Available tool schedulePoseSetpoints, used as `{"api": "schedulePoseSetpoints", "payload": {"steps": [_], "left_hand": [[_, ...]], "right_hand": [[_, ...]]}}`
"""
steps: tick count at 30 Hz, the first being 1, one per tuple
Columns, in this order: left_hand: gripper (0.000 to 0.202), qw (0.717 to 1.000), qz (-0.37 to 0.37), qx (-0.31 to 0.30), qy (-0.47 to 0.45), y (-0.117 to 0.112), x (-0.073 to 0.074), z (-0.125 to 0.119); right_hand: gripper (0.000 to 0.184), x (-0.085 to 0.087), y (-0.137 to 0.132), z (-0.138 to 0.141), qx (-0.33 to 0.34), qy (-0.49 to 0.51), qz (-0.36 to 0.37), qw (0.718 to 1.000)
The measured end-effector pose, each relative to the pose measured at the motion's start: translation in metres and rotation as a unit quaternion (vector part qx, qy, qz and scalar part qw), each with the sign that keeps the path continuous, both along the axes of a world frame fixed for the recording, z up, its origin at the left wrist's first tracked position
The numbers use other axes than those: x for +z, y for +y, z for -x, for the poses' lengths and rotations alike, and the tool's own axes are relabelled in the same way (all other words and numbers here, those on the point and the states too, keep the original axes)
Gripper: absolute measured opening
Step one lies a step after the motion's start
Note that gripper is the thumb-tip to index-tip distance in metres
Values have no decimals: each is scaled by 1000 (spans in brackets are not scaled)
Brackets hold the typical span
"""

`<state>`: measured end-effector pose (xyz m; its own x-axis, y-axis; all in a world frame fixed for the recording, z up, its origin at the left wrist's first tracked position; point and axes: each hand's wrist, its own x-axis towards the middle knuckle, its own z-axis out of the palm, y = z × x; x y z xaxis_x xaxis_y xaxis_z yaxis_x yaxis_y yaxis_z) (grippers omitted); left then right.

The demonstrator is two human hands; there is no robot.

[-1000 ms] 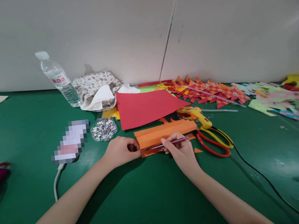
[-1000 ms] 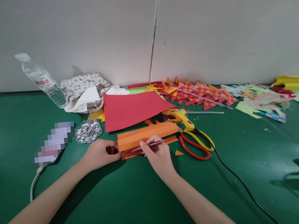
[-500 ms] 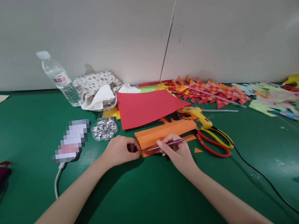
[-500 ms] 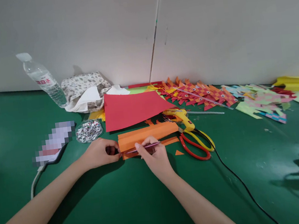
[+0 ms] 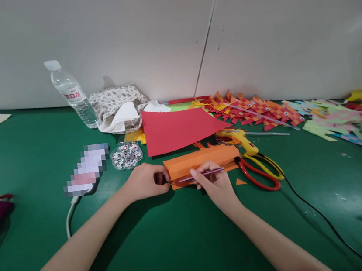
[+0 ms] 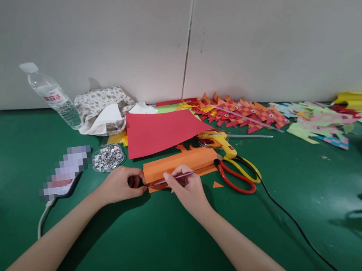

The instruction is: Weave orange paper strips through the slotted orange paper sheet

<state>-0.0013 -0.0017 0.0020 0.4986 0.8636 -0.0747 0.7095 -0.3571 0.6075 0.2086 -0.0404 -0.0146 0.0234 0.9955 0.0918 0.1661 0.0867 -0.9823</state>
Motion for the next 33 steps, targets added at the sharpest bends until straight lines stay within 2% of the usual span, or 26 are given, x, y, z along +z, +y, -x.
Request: {"api": "schedulePoseSetpoints", "payload": {"steps": [9,17,27,33], "left_hand": [[13,1000,8,-10,-22,1,-4,2],[14,1000,-5,6,-8,2,-4,0],[14,1000,-9,5,1,2,-4,0],[14,1000,-12,6,4,1,-3,0]], "right_hand": [[27,0,1,-2,3,16,5,1000],[30,-1,1,-2,-6,4,16,1000],[27,2,1,0,12,15,16,1000],[24,2,-1,2,39,-23,9,999]]}}
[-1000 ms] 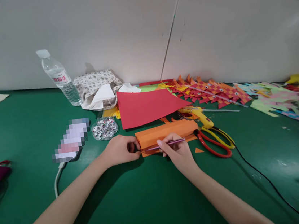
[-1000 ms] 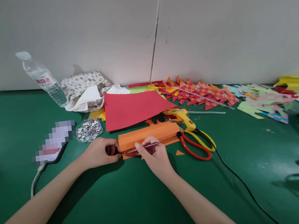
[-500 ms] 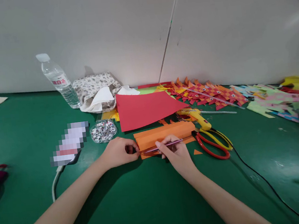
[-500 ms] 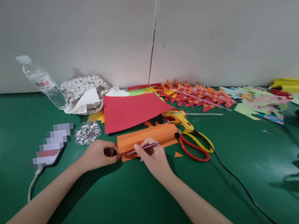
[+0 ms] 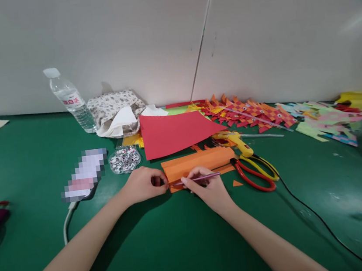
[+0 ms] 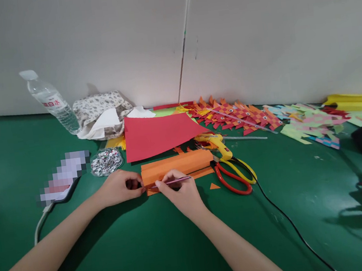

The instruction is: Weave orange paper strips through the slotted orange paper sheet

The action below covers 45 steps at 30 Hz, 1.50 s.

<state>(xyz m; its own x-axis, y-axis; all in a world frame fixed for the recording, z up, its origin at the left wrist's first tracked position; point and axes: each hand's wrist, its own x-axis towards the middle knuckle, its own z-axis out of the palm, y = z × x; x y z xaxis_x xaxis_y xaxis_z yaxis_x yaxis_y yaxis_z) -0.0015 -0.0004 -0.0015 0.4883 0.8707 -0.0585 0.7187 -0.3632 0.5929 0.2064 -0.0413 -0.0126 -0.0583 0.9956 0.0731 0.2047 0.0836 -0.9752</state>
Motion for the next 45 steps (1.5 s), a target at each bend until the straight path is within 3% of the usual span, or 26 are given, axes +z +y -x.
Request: {"api": "schedulePoseSetpoints", "payload": {"steps": [19,37,45], "left_hand": [[13,1000,-3,0,2,0,0,0],[14,1000,0,9,11,0,2,0],[14,1000,-1,8,10,0,0,-1]], "right_hand": [[25,-1,1,-1,5,42,38,998],[21,2,-2,-2,37,-17,20,999],[25,-3,1,-3,11,46,40,998]]}}
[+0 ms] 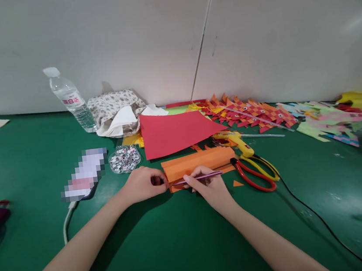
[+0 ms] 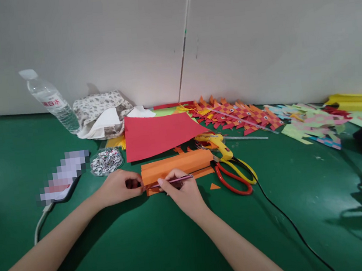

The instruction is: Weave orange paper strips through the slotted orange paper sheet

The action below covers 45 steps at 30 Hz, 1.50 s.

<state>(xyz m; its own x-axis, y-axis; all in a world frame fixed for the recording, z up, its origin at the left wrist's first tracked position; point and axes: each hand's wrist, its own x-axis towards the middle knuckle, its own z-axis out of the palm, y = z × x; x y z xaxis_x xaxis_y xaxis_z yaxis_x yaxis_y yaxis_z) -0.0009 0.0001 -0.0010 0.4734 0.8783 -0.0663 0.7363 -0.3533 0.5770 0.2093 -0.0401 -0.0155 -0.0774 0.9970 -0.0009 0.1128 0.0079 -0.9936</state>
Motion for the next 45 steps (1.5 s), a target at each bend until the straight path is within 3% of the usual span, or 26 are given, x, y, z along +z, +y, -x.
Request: {"api": "schedulePoseSetpoints", "payload": {"steps": [18,25,35,41,45], "left_hand": [[13,1000,-5,-7,-6,-1,0,0],[13,1000,-2,0,1,0,0,-1],[13,1000,-3,-8,-5,1,-1,1],[13,1000,1,-3,-2,0,1,0],[13,1000,-3,-8,-3,0,-1,0]], "right_hand": [[27,7,0,-2,0,-35,-8,999],[26,3,1,-3,-11,0,-14,1000],[24,3,-1,-1,17,-60,-28,998],[28,1,0,-3,-16,-35,-24,999],[28,3,0,-2,-1,-33,-18,999]]}}
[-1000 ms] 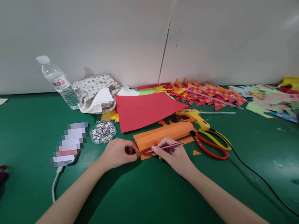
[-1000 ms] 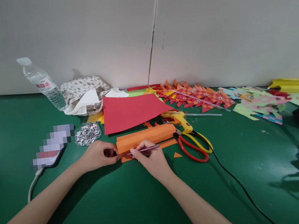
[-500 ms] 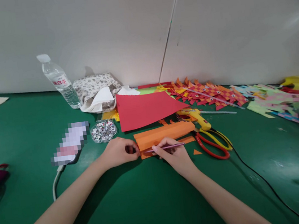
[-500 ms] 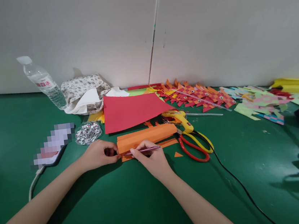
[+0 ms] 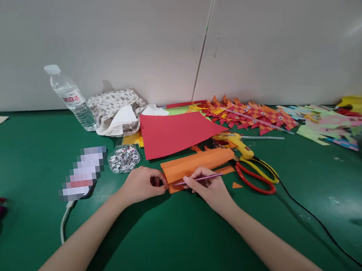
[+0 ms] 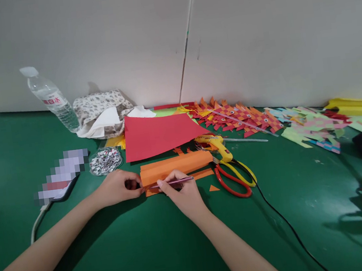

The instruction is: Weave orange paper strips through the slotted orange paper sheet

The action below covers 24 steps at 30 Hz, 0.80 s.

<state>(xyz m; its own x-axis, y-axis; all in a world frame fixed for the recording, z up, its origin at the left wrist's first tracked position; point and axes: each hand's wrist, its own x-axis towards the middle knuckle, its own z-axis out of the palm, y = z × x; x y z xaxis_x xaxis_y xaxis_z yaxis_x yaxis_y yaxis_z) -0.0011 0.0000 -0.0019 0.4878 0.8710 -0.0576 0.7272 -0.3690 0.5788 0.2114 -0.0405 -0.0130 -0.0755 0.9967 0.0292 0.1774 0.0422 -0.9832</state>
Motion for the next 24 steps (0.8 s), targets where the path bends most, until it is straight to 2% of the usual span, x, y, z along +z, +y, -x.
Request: {"api": "schedulePoseSetpoints", "payload": {"steps": [4,11,24], "left_hand": [[13,1000,-4,-2,-3,1,-1,0],[13,1000,-3,4,-7,0,0,0],[14,1000,1,12,-5,0,-1,0]], "right_hand": [[27,2,-1,1,9,-19,-5,1000],[27,-3,0,0,-18,-3,-8,1000],[25,3,-1,2,9,-15,-3,1000]]}}
